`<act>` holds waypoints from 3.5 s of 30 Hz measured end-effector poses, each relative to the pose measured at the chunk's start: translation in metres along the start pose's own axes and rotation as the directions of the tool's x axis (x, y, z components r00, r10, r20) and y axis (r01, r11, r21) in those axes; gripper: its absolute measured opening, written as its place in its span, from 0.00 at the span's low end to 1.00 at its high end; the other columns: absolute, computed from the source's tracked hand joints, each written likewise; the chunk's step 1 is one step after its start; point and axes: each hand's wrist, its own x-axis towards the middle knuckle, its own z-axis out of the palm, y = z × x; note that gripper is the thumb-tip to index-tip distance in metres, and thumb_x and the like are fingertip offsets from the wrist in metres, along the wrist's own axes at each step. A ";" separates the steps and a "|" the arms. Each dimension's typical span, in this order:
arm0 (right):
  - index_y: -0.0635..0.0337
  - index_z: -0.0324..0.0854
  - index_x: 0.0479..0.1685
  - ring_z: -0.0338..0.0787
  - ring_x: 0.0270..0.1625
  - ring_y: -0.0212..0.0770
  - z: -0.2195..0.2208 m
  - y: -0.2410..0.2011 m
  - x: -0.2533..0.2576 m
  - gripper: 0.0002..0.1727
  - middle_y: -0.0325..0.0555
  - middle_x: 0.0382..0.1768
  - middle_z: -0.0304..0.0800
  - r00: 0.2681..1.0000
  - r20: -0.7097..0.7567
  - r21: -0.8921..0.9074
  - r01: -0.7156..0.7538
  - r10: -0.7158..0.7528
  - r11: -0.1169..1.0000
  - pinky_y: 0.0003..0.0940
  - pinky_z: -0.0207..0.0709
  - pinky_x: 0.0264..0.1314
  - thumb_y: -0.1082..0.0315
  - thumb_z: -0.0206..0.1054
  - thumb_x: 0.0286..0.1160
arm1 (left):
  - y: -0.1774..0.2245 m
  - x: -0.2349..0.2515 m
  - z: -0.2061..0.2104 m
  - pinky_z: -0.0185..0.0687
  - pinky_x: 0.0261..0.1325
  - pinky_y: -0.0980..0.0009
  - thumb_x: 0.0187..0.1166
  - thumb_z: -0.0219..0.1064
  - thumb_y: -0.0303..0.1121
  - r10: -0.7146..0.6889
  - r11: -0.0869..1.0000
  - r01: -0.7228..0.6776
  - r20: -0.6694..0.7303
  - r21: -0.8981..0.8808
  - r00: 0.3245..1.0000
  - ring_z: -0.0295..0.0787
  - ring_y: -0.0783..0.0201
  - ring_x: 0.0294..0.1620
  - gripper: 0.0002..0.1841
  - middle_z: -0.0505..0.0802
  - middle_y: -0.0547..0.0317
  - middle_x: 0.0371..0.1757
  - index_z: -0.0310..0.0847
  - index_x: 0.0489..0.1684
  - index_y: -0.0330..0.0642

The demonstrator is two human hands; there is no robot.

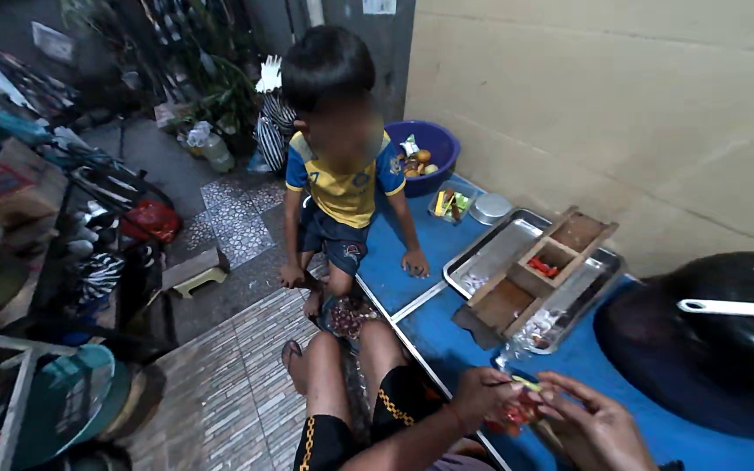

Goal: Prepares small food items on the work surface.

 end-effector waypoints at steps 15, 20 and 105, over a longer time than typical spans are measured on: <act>0.73 0.82 0.53 0.92 0.33 0.29 0.007 0.031 -0.008 0.16 0.37 0.32 0.92 1.000 -0.027 0.028 -0.012 0.012 1.000 0.28 0.90 0.43 0.88 0.64 0.65 | 0.001 -0.001 -0.003 0.86 0.50 0.68 0.76 0.71 0.22 0.070 0.993 -0.065 -0.052 0.099 0.996 0.87 0.67 0.39 0.13 0.91 0.48 0.41 0.81 0.55 0.24; 0.72 0.82 0.54 0.90 0.27 0.26 0.010 0.040 -0.007 0.19 0.33 0.25 0.91 0.996 -0.077 0.004 0.033 -0.033 0.999 0.25 0.87 0.36 0.89 0.65 0.60 | 0.001 -0.004 0.000 0.85 0.55 0.63 0.74 0.72 0.23 0.169 0.945 -0.143 -0.064 0.295 0.984 0.90 0.59 0.44 0.14 0.92 0.41 0.46 0.84 0.54 0.24; 0.64 0.86 0.67 0.91 0.65 0.54 0.229 0.033 0.026 0.19 0.60 0.60 0.92 0.752 0.654 -0.352 0.397 -0.081 0.848 0.49 0.77 0.75 0.73 0.54 0.87 | -0.041 -0.093 -0.261 0.79 0.66 0.37 0.83 0.66 0.35 0.195 0.685 0.584 -0.882 0.435 0.429 0.89 0.34 0.62 0.32 0.90 0.31 0.61 0.63 0.87 0.36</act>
